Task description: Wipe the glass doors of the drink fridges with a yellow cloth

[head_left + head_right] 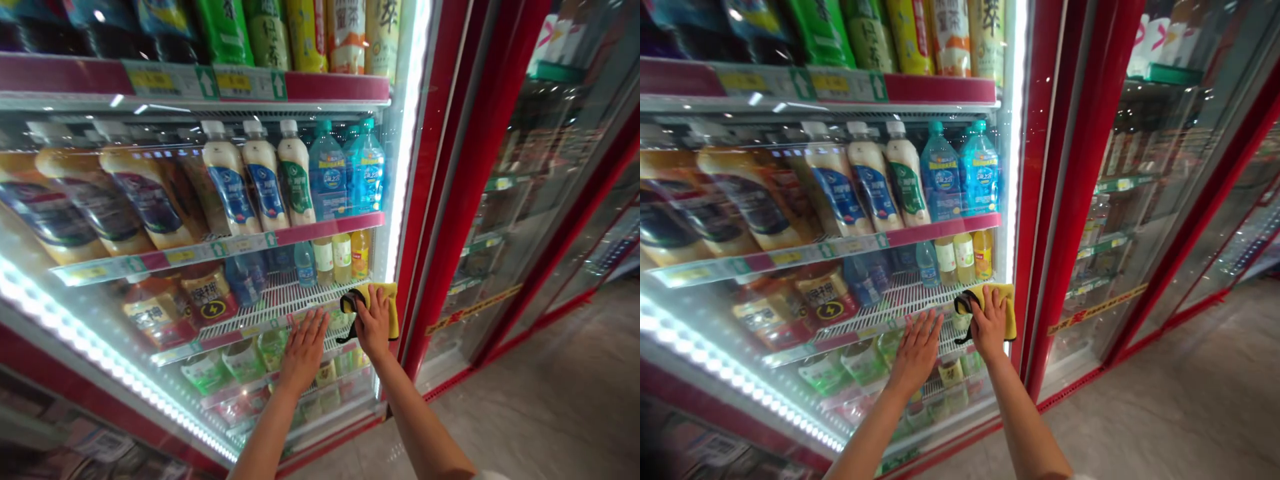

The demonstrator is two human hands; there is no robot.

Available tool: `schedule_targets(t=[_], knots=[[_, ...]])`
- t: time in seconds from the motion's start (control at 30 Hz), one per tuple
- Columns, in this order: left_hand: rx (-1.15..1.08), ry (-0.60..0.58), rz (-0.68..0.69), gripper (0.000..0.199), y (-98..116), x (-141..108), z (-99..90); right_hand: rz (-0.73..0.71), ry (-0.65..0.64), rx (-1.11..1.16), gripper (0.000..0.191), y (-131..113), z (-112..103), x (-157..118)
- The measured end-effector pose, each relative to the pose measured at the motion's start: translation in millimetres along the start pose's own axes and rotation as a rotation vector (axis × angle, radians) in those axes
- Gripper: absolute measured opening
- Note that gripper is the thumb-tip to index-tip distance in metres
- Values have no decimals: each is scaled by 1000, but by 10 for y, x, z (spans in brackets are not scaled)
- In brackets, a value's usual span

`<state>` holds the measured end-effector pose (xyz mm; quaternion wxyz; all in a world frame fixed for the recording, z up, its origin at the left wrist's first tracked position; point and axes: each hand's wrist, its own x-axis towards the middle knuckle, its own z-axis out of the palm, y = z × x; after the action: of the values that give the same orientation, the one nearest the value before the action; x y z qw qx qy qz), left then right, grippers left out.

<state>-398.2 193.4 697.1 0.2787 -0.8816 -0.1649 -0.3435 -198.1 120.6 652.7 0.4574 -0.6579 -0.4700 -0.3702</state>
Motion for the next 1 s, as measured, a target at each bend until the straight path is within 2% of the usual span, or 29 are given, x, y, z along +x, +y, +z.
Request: schedule_targets(t=[0.07, 0.13, 0.27, 0.33, 0.57, 0.67, 0.77, 0.83, 1.0], knots=[[-17, -4, 18, 71, 35, 72, 31, 7, 11, -12, 54, 143, -51, 90], [-33, -8, 26, 71, 77, 134, 64, 45, 18, -17, 55, 266, -80, 50], [-55, -23, 56, 68, 153, 180, 124, 149, 26, 0, 57, 359, -49, -307], [-60, -33, 77, 67, 174, 178, 149, 174, 11, 6, 57, 376, -26, -397], [-77, -22, 53, 73, 244, 205, 249, 253, 72, 46, 51, 579, -58, 19], [-80, -5, 37, 75, 266, 218, 276, 271, 79, 87, 50, 623, -5, -115], [-102, 3, 78, 73, 246, 246, 269, 318, 94, 117, 55, 619, 84, -251], [-120, 8, 119, 69, 224, 297, 250, 355, 117, 137, 61, 616, 105, -149], [-131, 43, 128, 68, 252, 526, 208, 395, 131, 123, 66, 642, 12, 400]])
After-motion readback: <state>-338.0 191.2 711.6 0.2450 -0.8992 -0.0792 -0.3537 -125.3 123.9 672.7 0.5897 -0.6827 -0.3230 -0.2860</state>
